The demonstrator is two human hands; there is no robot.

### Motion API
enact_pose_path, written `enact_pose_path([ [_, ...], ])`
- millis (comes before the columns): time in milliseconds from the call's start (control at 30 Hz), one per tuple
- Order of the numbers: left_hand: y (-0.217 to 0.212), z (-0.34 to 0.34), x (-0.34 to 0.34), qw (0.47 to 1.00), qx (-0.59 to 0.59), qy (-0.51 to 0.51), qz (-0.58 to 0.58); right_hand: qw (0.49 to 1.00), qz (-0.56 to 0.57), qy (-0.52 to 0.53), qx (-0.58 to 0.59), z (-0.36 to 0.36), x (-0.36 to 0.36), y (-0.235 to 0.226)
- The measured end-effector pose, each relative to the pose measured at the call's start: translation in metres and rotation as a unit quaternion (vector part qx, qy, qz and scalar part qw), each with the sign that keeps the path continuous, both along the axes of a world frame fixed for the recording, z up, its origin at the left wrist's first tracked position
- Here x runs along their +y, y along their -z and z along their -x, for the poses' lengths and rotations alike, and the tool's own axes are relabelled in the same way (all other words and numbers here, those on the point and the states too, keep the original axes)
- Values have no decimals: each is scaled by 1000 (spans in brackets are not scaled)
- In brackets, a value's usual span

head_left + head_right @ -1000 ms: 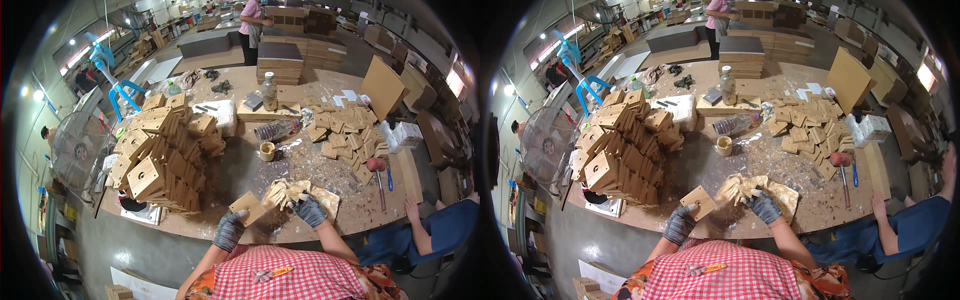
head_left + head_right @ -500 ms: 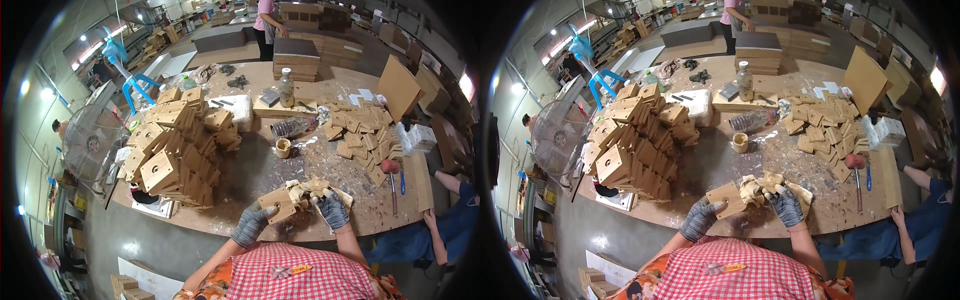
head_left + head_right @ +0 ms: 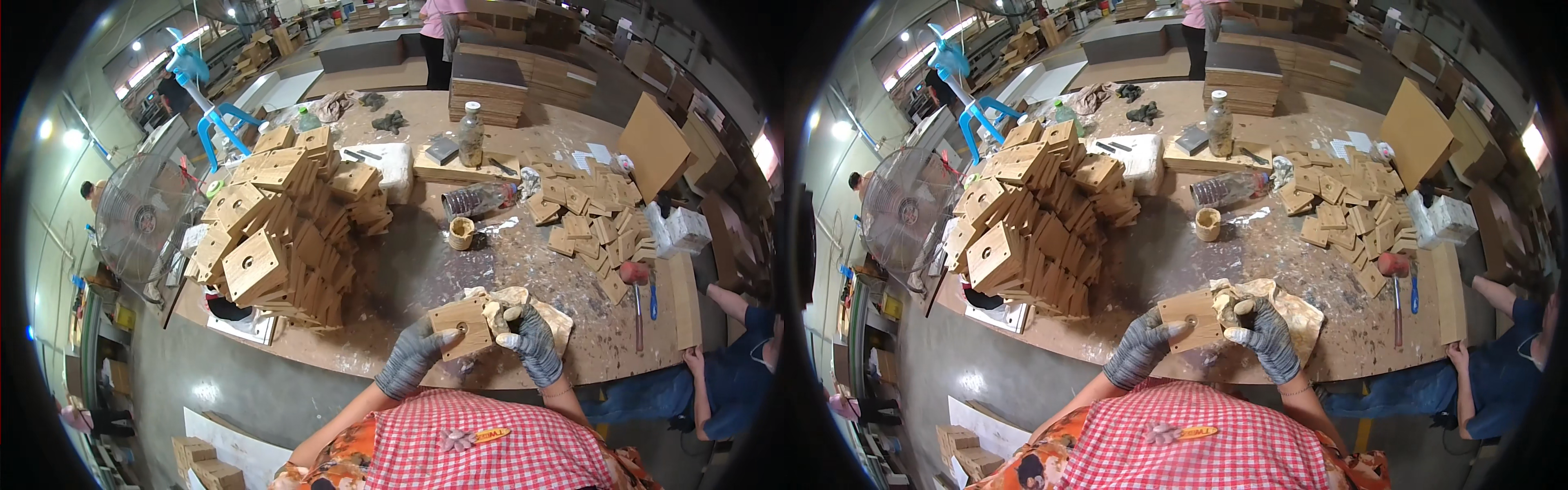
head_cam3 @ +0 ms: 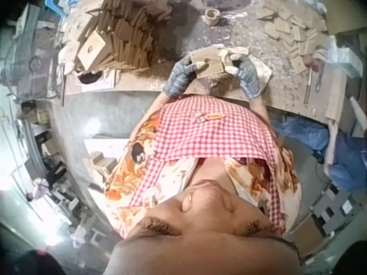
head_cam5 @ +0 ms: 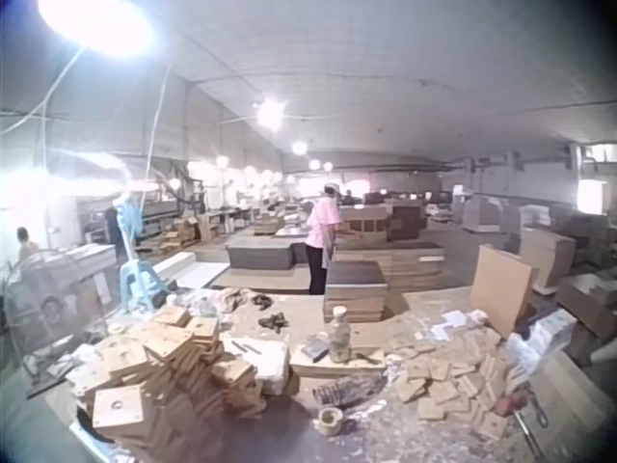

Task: The person applies glue to wooden blocks and joins them together by hand while standing at a workbench in a factory.

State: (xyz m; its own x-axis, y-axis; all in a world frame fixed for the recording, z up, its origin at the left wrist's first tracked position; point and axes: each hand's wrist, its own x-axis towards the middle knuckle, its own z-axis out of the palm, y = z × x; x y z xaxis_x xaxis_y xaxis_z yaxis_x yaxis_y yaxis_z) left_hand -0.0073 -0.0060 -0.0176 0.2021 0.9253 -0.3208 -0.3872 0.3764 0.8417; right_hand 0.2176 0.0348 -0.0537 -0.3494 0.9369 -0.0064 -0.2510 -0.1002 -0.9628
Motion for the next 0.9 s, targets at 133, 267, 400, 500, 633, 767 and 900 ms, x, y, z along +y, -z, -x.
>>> enact_pose_path([
  [133, 4, -4, -1, 986, -160, -16, 33, 999, 3, 22, 24, -3, 2, 23],
  [267, 10, -2, 3, 962, -252, -55, 90, 998, 23, 30, 53, 5, -3, 2],
  [400, 20, 2, 1, 970, -235, -26, 54, 998, 49, 30, -38, 8, -7, -1],
  [500, 23, 7, 2, 990, -139, -9, 22, 991, -23, 11, -128, 10, -6, 1],
  [633, 18, 12, 5, 1000, -3, -13, -13, 995, -41, 32, -82, 17, 0, 8],
  [767, 49, 14, 3, 968, 240, -13, -78, 997, -36, -12, -64, 13, 0, -7],
  [900, 59, 2, 5, 997, 79, 3, 14, 998, 28, -42, 33, 18, -6, -1],
])
